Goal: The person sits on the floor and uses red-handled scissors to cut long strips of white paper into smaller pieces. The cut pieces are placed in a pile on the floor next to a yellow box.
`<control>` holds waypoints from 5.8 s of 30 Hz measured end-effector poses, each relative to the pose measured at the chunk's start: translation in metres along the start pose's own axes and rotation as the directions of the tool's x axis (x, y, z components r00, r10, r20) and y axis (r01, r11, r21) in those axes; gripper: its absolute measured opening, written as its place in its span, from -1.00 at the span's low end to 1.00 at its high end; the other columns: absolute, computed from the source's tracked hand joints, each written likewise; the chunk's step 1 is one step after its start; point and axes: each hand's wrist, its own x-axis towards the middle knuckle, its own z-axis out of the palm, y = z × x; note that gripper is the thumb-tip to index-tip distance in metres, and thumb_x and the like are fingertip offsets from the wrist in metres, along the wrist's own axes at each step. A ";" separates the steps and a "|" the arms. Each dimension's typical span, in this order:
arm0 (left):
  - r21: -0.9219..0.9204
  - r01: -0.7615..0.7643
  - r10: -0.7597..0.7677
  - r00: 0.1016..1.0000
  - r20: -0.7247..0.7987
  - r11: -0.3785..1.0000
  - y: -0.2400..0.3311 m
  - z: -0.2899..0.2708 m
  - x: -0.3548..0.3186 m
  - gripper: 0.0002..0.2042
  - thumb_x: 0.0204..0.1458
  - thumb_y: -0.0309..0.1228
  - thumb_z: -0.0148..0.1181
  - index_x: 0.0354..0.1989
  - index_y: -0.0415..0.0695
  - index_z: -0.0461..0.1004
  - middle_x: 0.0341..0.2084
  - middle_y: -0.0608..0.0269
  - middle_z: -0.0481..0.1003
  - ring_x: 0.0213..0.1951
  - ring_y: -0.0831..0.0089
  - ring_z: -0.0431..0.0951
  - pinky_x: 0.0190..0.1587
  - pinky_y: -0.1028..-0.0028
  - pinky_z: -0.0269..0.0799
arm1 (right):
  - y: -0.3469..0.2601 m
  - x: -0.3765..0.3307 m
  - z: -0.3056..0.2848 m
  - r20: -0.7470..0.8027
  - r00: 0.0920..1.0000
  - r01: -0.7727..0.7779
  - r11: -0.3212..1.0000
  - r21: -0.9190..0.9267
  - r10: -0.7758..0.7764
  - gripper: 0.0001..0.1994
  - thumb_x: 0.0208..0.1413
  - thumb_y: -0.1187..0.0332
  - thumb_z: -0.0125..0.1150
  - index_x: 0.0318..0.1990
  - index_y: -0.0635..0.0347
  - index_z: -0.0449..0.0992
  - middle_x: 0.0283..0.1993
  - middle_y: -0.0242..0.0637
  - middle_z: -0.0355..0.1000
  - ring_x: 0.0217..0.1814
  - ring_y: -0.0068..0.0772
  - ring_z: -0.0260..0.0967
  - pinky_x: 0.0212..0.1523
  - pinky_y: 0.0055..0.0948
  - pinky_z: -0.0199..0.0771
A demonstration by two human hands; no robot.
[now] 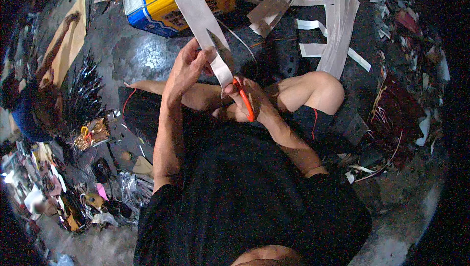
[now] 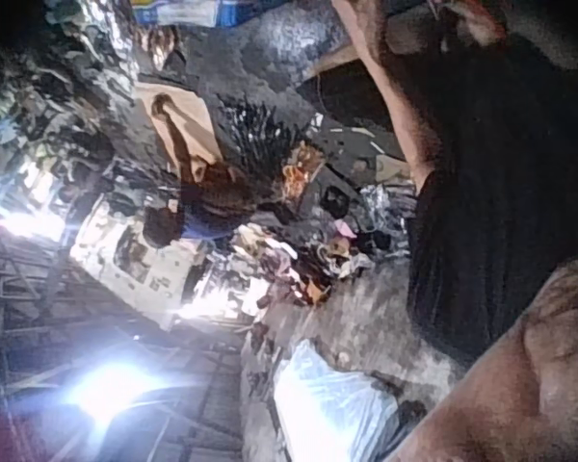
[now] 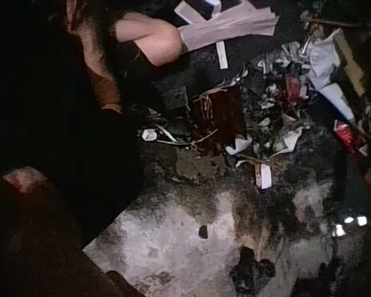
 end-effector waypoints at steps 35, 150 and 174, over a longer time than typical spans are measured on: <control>0.069 0.044 -0.049 0.996 0.068 0.997 0.020 -0.017 0.011 -0.68 0.07 -0.29 -0.07 -0.05 -0.19 0.28 -0.32 0.32 0.42 -0.32 0.56 0.39 -0.29 0.56 0.32 | 0.090 -0.016 0.013 -0.065 0.998 -0.010 0.907 -0.422 -0.019 -0.60 -0.21 0.10 0.21 -0.31 0.23 0.35 -0.47 -0.12 0.37 -0.43 -0.02 0.36 -0.45 -0.27 0.34; 0.101 0.108 -0.130 0.960 0.247 0.989 -0.076 0.068 0.033 -0.69 0.02 -0.34 0.01 -0.10 -0.24 0.30 -0.26 0.15 0.42 -0.17 0.40 0.39 -0.09 0.47 0.27 | 0.218 -0.053 -0.281 -0.842 0.433 -0.308 0.931 0.196 0.321 -0.58 -0.04 0.23 0.07 -0.04 0.25 0.27 -0.03 -0.13 0.27 -0.21 -0.22 0.34 -0.18 -0.38 0.33; -0.219 -0.132 0.149 0.987 0.062 0.967 -0.003 0.020 0.004 -0.74 0.07 -0.33 -0.05 -0.14 -0.24 0.34 -0.36 0.28 0.41 -0.27 0.55 0.38 -0.17 0.53 0.31 | -0.120 0.173 -0.161 -0.555 0.790 0.465 0.844 0.268 -0.259 -0.81 -0.05 0.32 0.11 -0.25 0.08 0.35 -0.34 -0.48 0.27 -0.32 -0.61 0.21 -0.28 -0.58 0.24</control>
